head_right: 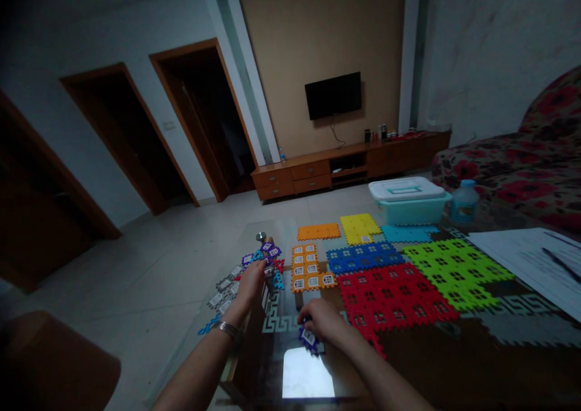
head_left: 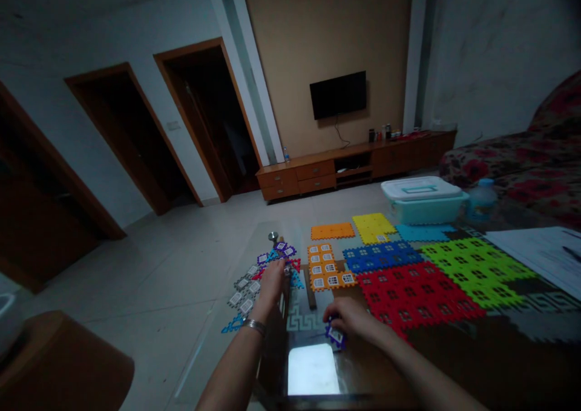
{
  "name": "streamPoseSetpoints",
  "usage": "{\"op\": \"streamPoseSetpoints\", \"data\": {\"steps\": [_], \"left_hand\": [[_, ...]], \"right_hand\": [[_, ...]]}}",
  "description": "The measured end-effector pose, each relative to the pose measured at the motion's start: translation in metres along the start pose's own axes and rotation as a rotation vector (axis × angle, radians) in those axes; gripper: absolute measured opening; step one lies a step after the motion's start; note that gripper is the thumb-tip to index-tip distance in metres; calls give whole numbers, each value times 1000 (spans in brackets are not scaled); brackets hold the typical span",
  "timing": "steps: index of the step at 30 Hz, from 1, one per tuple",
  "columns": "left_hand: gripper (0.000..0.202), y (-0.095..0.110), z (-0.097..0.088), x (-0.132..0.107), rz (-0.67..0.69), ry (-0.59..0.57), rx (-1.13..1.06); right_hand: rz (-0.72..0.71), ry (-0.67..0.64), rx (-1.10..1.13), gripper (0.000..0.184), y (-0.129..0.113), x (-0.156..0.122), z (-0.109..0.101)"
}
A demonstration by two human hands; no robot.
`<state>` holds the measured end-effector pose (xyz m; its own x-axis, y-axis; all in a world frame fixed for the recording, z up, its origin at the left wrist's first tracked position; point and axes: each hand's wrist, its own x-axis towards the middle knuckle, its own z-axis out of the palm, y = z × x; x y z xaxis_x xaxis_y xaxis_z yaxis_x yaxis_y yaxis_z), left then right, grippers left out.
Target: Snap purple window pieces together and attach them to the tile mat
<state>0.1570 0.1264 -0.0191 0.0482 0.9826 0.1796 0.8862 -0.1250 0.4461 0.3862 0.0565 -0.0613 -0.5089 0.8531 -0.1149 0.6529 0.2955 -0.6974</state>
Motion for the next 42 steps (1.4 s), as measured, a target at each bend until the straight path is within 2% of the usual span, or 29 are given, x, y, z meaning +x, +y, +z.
{"op": "streamPoseSetpoints", "data": {"steps": [2,4,7,10,12,16,19,22,24,27,32,36,42], "left_hand": [[37,3,-6,-3,-29,38,-36],[42,6,-10,-12,-52,13,-86],[43,8,-6,-37,-72,-163,-180],[39,8,8,-69,-79,-365,-262],[41,7,20,-84,-86,-422,-292],[44,2,33,-100,-110,-340,-287],[46,-2,29,-108,-98,-316,-268],[68,0,17,-117,31,-446,-202],[73,4,12,-120,140,-534,-146],[58,13,13,-122,202,-536,-113],[48,23,18,-122,155,-490,-90],[47,27,15,-123,146,-488,-95],[43,33,19,-125,113,-487,-92]], "right_hand": [[-28,-29,-11,34,4,-1,-5],[-47,36,-53,43,7,-2,-8],[-8,121,-144,46,5,-8,-12],[91,68,-211,47,-5,-19,-12],[134,13,-260,56,-12,-27,-8],[174,15,-330,59,-15,-33,2],[168,56,-327,56,-7,-31,6],[122,52,-329,51,4,-29,8],[71,46,-324,49,9,-28,10],[-38,37,-299,45,10,-29,15],[-214,30,-240,48,3,-34,22],[-241,-5,-203,45,0,-33,23],[-211,-41,-157,48,-2,-27,17]]}}
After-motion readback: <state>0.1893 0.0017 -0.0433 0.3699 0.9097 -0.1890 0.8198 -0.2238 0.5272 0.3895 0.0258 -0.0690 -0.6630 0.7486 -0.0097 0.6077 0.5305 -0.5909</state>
